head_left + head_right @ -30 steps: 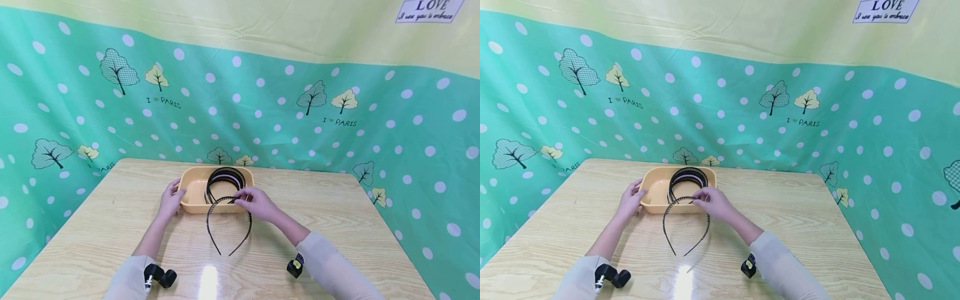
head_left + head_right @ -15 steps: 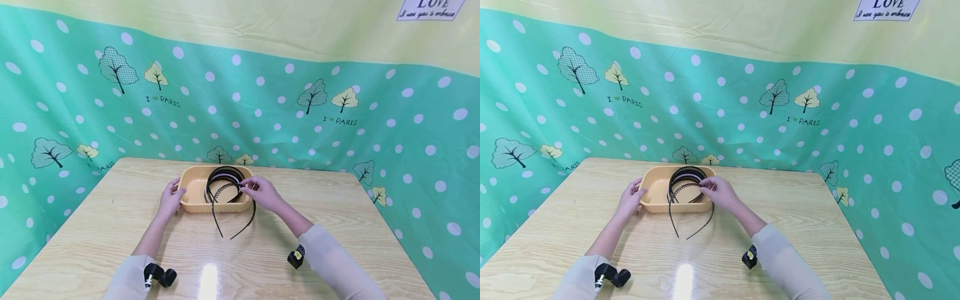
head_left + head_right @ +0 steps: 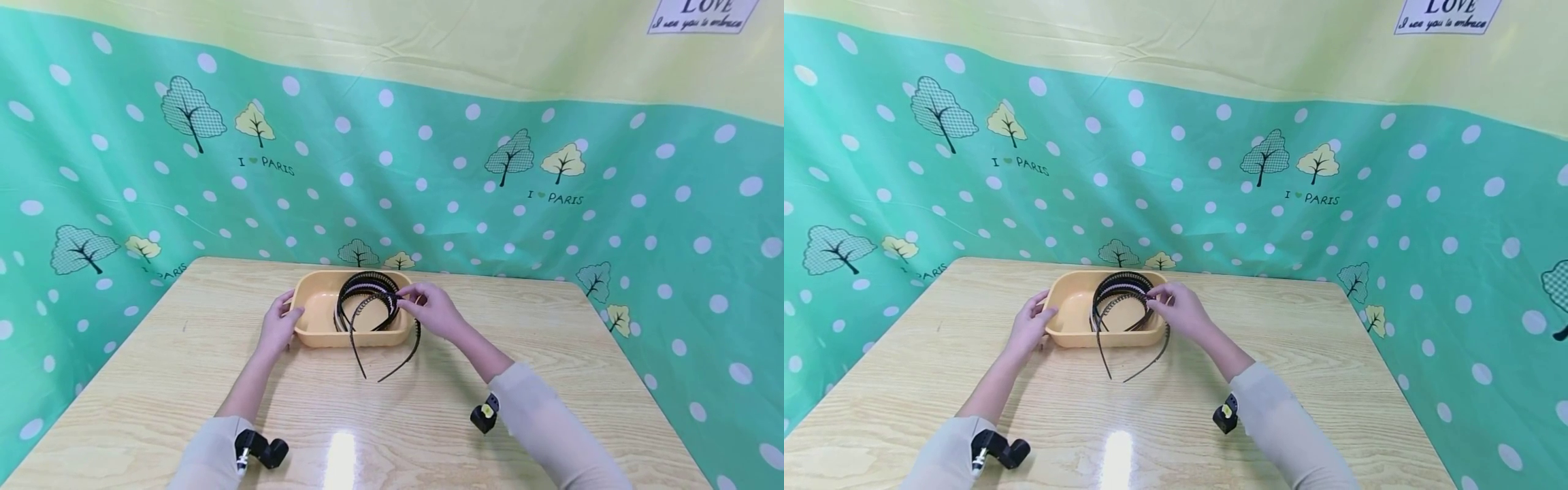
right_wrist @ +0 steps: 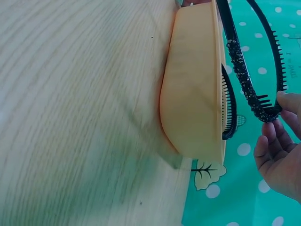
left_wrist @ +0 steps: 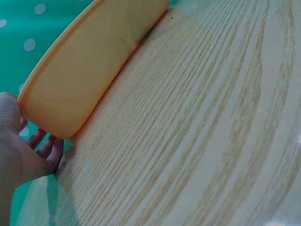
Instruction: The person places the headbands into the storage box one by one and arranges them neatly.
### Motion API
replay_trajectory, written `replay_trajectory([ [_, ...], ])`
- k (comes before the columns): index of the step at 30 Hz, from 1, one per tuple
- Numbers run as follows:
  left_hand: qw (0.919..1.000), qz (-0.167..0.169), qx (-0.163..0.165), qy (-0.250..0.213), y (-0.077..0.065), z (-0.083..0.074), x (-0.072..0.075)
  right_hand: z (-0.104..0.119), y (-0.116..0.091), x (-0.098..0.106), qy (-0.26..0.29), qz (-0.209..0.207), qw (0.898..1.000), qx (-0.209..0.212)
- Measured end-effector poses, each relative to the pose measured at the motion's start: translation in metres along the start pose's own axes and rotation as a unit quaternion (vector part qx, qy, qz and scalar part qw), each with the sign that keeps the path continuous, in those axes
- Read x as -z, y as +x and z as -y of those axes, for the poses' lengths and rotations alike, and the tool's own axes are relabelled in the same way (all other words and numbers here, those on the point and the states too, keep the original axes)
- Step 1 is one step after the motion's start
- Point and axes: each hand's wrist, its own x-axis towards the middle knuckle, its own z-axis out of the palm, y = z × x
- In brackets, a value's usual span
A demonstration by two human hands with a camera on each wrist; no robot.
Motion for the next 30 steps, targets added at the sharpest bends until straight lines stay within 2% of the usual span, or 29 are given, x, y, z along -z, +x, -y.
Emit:
replay_trajectory([
  [15, 1.0000, -0.004, 0.005, 0.005, 0.001, -0.002, 0.000, -0.003, 0.008, 0.005, 0.010, -0.011, 1.000, -0.003],
  [24, 1.0000, -0.006, 0.007, 0.003, 0.001, -0.002, -0.001, -0.007, 0.012, 0.006, 0.008, -0.036, 0.999, -0.006],
  [30, 0.9999, -0.006, 0.008, 0.005, 0.001, -0.001, 0.000, -0.011, 0.013, 0.004, 0.014, -0.030, 0.999, -0.010],
])
